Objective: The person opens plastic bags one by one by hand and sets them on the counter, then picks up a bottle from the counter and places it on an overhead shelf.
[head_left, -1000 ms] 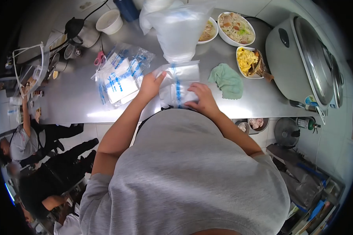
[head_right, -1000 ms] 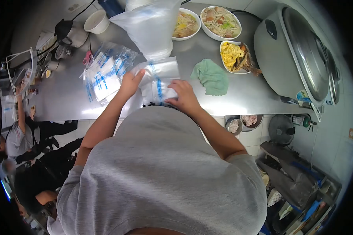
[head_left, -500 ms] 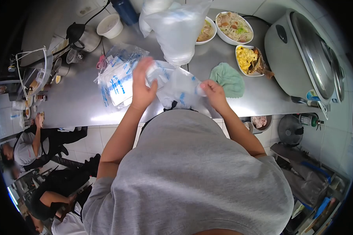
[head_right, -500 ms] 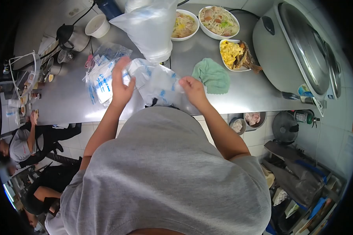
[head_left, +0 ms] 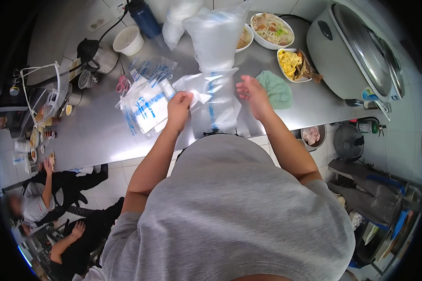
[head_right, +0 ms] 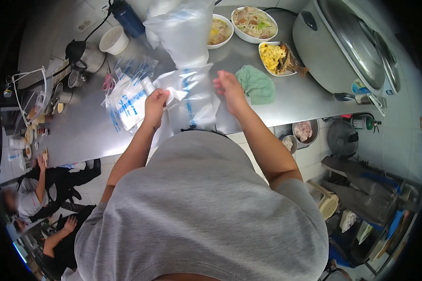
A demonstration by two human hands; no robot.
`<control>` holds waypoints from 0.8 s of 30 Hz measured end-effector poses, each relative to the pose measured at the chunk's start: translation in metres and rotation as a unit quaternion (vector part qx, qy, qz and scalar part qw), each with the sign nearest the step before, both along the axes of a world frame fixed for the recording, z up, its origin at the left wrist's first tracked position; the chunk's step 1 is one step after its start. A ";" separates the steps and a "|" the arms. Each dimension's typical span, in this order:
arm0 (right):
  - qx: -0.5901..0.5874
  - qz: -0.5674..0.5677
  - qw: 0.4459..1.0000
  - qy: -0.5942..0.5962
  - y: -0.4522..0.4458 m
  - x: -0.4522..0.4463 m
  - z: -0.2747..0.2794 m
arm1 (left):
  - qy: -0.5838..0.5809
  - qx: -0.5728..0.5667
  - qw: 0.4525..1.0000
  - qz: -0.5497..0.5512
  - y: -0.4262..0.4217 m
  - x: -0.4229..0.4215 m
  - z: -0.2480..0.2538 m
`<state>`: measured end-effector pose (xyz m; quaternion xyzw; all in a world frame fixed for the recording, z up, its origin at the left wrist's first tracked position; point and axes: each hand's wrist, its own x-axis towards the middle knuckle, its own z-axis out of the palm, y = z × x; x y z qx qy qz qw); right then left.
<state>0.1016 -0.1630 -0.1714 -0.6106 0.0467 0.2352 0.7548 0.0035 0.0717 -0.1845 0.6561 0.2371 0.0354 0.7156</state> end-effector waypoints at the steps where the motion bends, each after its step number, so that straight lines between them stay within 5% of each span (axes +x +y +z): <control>1: -0.031 0.046 0.998 0.005 0.002 -0.005 -0.002 | 0.034 -0.047 0.998 -0.003 0.007 -0.002 0.000; 3: -0.098 0.137 0.985 0.020 0.003 -0.025 -0.009 | 0.016 -0.176 0.984 0.017 0.010 -0.004 -0.002; 7: -0.200 0.049 0.976 -0.068 0.023 -0.064 -0.010 | -0.024 -0.422 0.906 0.006 0.013 -0.019 0.014; 10: -0.117 -0.069 0.984 0.112 0.031 -0.086 0.011 | -0.019 -0.513 0.858 0.015 0.018 -0.024 0.023; 13: 0.126 -0.011 0.959 0.254 0.032 -0.106 0.024 | -0.033 -0.569 0.822 0.001 0.015 -0.030 0.017; 16: 0.050 -0.136 0.984 0.104 0.040 -0.098 0.024 | -0.001 -0.593 0.805 -0.007 0.011 -0.038 0.001; 18: -0.047 -0.151 0.987 -0.041 0.030 -0.081 0.039 | 0.042 -0.483 0.873 0.045 0.026 -0.048 -0.011; 20: -0.397 0.036 0.888 -0.228 0.014 -0.063 0.071 | -0.019 -0.258 0.964 0.065 0.033 -0.052 -0.003; 22: -0.382 0.161 0.853 -0.316 0.019 -0.065 0.103 | -0.175 0.094 0.979 0.051 0.032 -0.052 0.045; 24: -0.350 0.254 0.830 -0.353 0.028 -0.068 0.129 | -0.257 0.174 0.941 -0.136 0.015 -0.044 0.094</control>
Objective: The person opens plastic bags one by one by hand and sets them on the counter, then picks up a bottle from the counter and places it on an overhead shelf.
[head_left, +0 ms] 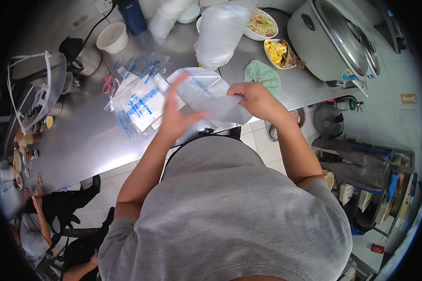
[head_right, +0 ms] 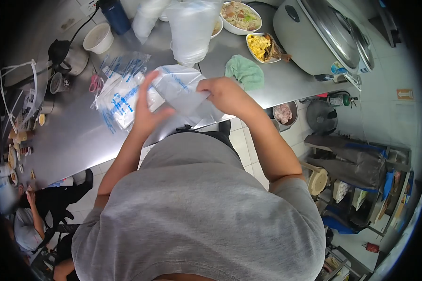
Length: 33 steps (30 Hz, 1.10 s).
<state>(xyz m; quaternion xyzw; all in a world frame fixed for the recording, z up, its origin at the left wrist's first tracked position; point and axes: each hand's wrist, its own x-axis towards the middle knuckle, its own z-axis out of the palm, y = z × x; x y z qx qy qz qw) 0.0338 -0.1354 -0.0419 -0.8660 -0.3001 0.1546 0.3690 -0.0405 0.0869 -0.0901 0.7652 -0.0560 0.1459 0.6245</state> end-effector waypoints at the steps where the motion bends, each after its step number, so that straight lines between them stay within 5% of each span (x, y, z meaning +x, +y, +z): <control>1: 0.004 0.031 0.999 0.020 0.008 -0.002 0.010 | -0.033 0.060 0.994 -0.086 -0.009 0.004 0.017; 5: 0.034 -0.026 0.994 0.098 0.011 -0.001 0.034 | 0.025 0.115 0.978 -0.175 -0.027 0.014 0.044; 8: 0.057 -0.028 0.989 0.137 -0.003 0.007 0.034 | -0.016 0.142 0.982 -0.126 -0.039 0.017 0.037; 12: 0.061 0.022 0.983 0.171 -0.022 0.022 0.029 | 0.004 0.040 0.995 -0.091 -0.046 0.022 0.024; 16: 0.089 -0.132 0.980 0.115 -0.071 0.076 -0.048 | 0.057 -0.018 0.998 0.019 -0.055 0.029 0.016; 18: -0.103 -0.124 0.971 -0.175 -0.093 0.074 -0.085 | 0.095 -0.032 0.993 0.068 -0.062 0.027 0.006; 20: -0.203 -0.090 0.883 -0.414 -0.127 0.073 -0.161 | 0.128 -0.065 0.986 0.080 -0.075 0.025 0.007; 26: -0.085 -0.069 0.949 -0.295 -0.161 0.084 -0.177 | 0.150 -0.090 0.980 0.098 -0.107 0.029 0.002; 29: -0.125 -0.132 0.976 -0.123 -0.156 0.095 -0.153 | 0.126 -0.059 0.983 0.122 -0.121 0.039 0.010; 32: 0.144 -0.263 0.954 0.005 -0.144 0.102 -0.110 | 0.115 0.014 0.982 0.147 -0.129 0.042 0.021; 33: 0.258 -0.202 0.945 0.006 -0.137 0.099 -0.076 | 0.115 0.039 0.982 0.144 -0.133 0.042 0.028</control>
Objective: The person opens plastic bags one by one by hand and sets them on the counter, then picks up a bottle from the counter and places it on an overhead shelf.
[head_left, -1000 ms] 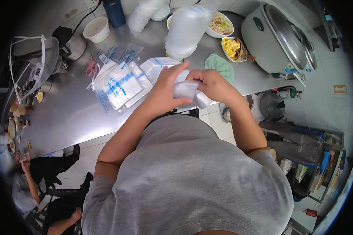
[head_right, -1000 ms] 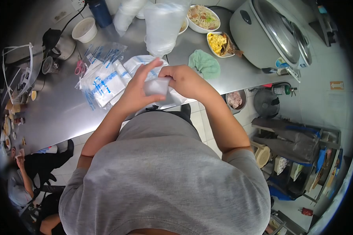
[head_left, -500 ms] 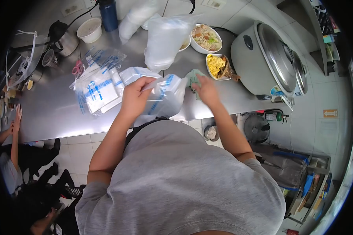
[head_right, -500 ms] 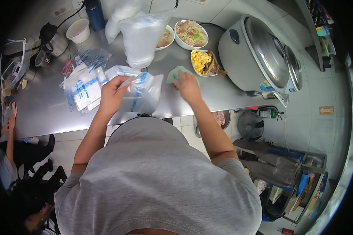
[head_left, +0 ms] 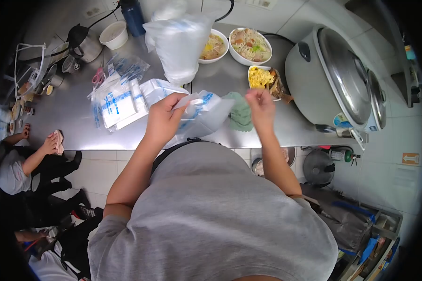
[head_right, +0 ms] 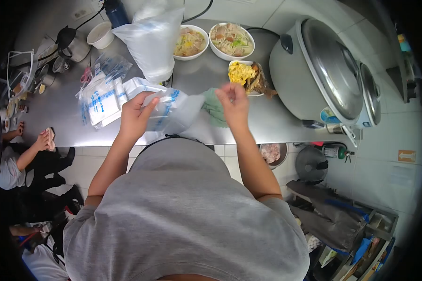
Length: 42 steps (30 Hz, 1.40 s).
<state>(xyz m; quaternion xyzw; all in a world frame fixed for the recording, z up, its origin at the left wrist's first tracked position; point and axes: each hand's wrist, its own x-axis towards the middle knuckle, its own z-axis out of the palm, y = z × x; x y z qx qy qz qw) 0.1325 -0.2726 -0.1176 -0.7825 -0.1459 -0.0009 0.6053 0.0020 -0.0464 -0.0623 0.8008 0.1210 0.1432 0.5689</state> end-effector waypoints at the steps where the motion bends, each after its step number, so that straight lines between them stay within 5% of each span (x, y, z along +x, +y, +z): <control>1: 0.111 0.047 0.992 -0.037 0.007 -0.007 0.034 | 0.006 0.024 1.000 -0.011 -0.004 -0.001 0.004; 3: -0.014 0.091 0.982 -0.164 0.021 -0.021 0.071 | 0.002 0.052 0.998 -0.036 -0.011 0.002 0.008; 5: -0.060 0.132 0.979 -0.146 0.018 -0.025 0.075 | -0.004 0.033 0.998 -0.049 -0.015 0.006 0.011; 7: -0.018 0.184 0.983 0.014 0.012 -0.026 0.070 | -0.004 -0.038 0.999 -0.037 -0.017 0.009 0.011; 10: -0.036 0.203 0.977 -0.049 0.015 -0.038 0.075 | -0.080 -0.117 0.989 -0.048 -0.033 0.013 0.022; 13: -0.048 0.166 0.984 -0.053 0.018 -0.043 0.083 | -0.068 -0.040 0.988 -0.134 -0.024 0.016 0.027; 16: -0.054 0.157 0.986 -0.010 0.015 -0.040 0.090 | -0.081 -0.192 0.968 -0.137 -0.020 0.019 0.024; 20: -0.095 0.180 0.965 -0.163 0.016 -0.038 0.098 | -0.090 -0.347 0.921 -0.155 -0.030 0.021 0.039; 25: -0.064 0.195 0.937 -0.284 0.023 -0.026 0.111 | -0.006 -0.309 0.940 -0.146 -0.029 0.019 0.036; 28: 0.073 0.224 0.972 -0.014 0.024 -0.034 0.109 | 0.036 -0.286 0.945 -0.155 -0.027 0.019 0.030; 31: 0.298 0.305 0.859 0.283 0.030 -0.030 0.106 | -0.007 -0.264 0.951 -0.161 -0.023 0.019 0.026; 34: 0.244 0.404 0.783 0.405 0.028 -0.015 0.102 | -0.058 -0.379 0.912 -0.148 -0.015 0.019 0.035; 37: 0.037 0.538 0.779 0.320 0.027 0.004 0.089 | -0.093 -0.507 0.837 -0.185 -0.002 0.021 0.032; 39: 0.157 0.544 0.767 0.301 0.026 0.010 0.090 | -0.112 -0.632 0.729 -0.237 0.008 0.025 0.030; 42: 0.306 0.498 0.757 0.294 0.037 0.022 0.104 | -0.022 -0.615 0.721 -0.318 0.047 0.030 0.025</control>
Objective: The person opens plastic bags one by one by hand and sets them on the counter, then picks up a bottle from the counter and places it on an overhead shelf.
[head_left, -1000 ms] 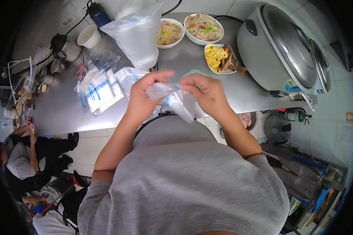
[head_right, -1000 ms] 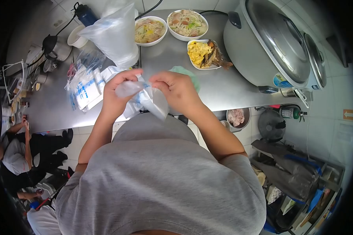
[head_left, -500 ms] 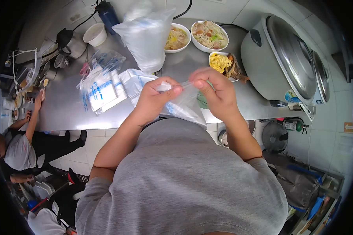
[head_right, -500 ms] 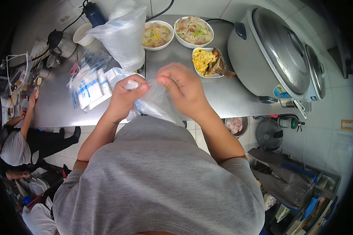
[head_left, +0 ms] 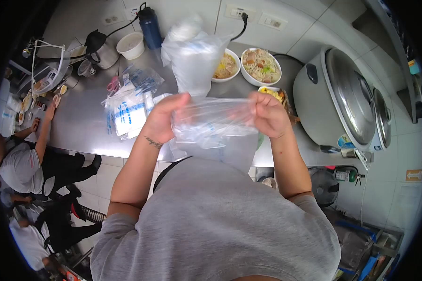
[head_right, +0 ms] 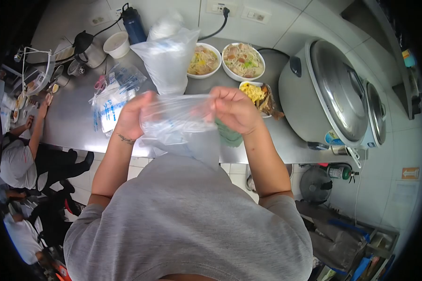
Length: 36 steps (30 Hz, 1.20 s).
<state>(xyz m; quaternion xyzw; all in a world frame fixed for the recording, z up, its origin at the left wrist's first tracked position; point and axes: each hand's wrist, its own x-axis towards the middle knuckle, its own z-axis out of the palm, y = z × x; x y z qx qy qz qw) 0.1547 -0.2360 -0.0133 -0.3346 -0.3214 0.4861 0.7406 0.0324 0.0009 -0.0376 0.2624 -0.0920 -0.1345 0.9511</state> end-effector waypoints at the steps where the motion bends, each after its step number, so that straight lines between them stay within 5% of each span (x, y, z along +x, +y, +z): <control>1: 0.026 -0.029 0.999 0.031 0.005 0.006 0.006 | 0.039 0.078 0.996 0.032 0.000 0.000 0.009; 3: -0.032 -0.095 0.995 0.017 0.020 0.022 0.021 | 0.116 0.231 0.961 0.098 -0.004 -0.003 0.031; 4: -0.089 -0.150 0.985 -0.013 0.032 0.029 0.041 | 0.023 0.292 0.953 0.080 0.014 0.006 0.030; 7: -0.184 -0.218 0.958 0.008 0.069 0.043 0.084 | -0.002 0.016 0.997 0.075 0.037 0.033 0.058; 9: -0.189 -0.218 0.957 0.035 0.096 0.061 0.077 | 0.065 0.015 0.985 0.160 0.055 0.050 0.043; 12: -0.199 -0.218 0.952 0.077 0.133 0.095 -0.015 | 0.143 -0.011 0.970 0.197 0.066 0.077 -0.031; 13: -0.242 -0.229 0.936 0.117 0.140 0.095 -0.047 | 0.209 0.021 0.949 0.233 0.063 0.084 -0.072; 15: -0.339 -0.318 0.885 -0.024 0.135 0.084 -0.119 | 0.288 0.100 0.906 0.295 0.050 0.082 -0.128; 18: -0.407 -0.263 0.872 -0.071 0.123 0.073 -0.095 | 0.228 0.414 0.815 0.336 0.058 0.073 -0.132; 19: -0.359 -0.287 0.884 -0.088 0.118 0.076 -0.095 | 0.193 0.536 0.754 0.327 0.058 0.063 -0.124; 22: -0.158 -0.327 0.928 -0.082 0.114 0.093 -0.067 | 0.187 0.588 0.705 0.351 0.063 0.040 -0.067; 24: 0.013 -0.293 0.956 0.006 0.108 0.078 -0.024 | 0.016 0.617 0.625 0.478 0.062 0.046 -0.034; 25: -0.021 -0.285 0.957 -0.051 0.111 0.076 -0.029 | -0.064 0.619 0.577 0.530 0.056 0.051 -0.031; 27: -0.085 -0.262 0.947 -0.163 0.127 0.068 -0.041 | -0.037 0.646 0.622 0.442 0.042 0.070 -0.039; 28: -0.265 -0.240 0.881 -0.311 0.128 0.065 -0.051 | -0.027 0.656 0.640 0.399 0.039 0.077 -0.042; 31: -0.182 -0.276 0.919 -0.214 0.122 0.059 -0.085 | -0.020 0.593 0.739 0.319 0.024 0.076 -0.064; 34: -0.196 -0.311 0.865 -0.341 0.094 0.037 -0.066 | -0.019 0.535 0.788 0.305 -0.001 0.070 -0.077; 36: -0.209 -0.311 0.880 -0.293 0.077 0.036 -0.066 | -0.020 0.549 0.785 0.287 -0.018 0.075 -0.080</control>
